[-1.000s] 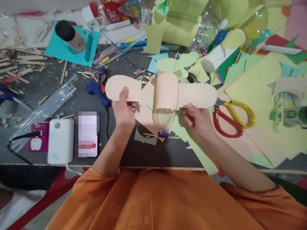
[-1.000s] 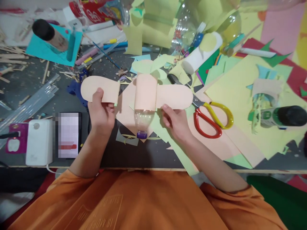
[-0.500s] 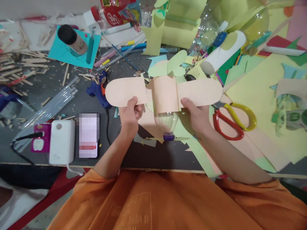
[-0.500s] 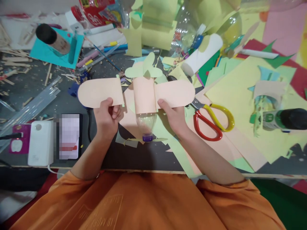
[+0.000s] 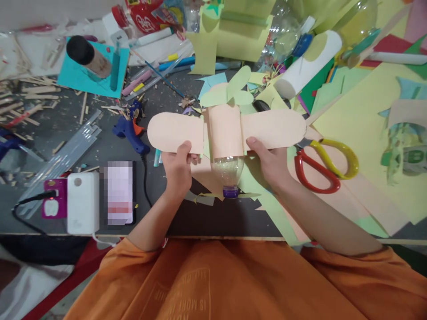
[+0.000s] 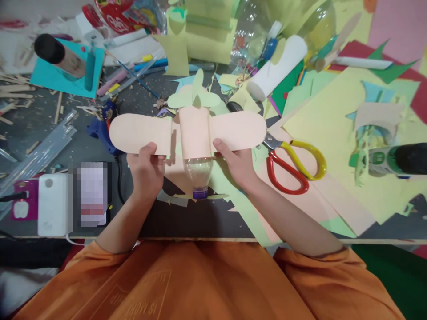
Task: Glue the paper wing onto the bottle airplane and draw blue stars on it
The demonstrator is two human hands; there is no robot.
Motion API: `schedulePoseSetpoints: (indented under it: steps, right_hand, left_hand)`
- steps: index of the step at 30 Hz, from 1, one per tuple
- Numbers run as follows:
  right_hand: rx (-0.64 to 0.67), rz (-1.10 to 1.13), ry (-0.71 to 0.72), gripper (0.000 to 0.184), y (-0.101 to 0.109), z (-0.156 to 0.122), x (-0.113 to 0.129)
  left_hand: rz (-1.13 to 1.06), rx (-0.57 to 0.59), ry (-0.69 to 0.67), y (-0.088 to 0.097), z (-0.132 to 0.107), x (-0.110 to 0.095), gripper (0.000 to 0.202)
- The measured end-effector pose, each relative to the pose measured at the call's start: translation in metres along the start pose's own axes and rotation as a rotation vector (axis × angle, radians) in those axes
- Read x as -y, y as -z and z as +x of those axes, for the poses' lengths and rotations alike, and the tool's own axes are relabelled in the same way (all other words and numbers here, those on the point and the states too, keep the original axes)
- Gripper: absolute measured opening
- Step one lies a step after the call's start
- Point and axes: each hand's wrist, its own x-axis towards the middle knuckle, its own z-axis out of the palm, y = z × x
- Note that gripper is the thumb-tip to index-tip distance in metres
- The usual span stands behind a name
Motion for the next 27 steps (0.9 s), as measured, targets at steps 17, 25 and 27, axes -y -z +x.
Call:
schedulePoseSetpoints:
  steps: [17,25,27]
  right_hand:
    - [-0.018,-0.007,0.006,0.041,-0.0031,-0.0024,0.0027]
    - [0.005,-0.011,0.027,0.044,-0.0051,-0.0043,0.0064]
    - [0.008,-0.016,0.028,0.044,-0.0049,-0.0043,0.0057]
  left_hand:
    - [0.092,-0.083,-0.056,0.0003,-0.0025,0.0068,0.021]
    - [0.087,-0.092,-0.072,-0.0004,-0.0047,0.0077,0.025]
    - [0.102,-0.082,-0.062,0.0006,-0.0038,0.0094,0.027]
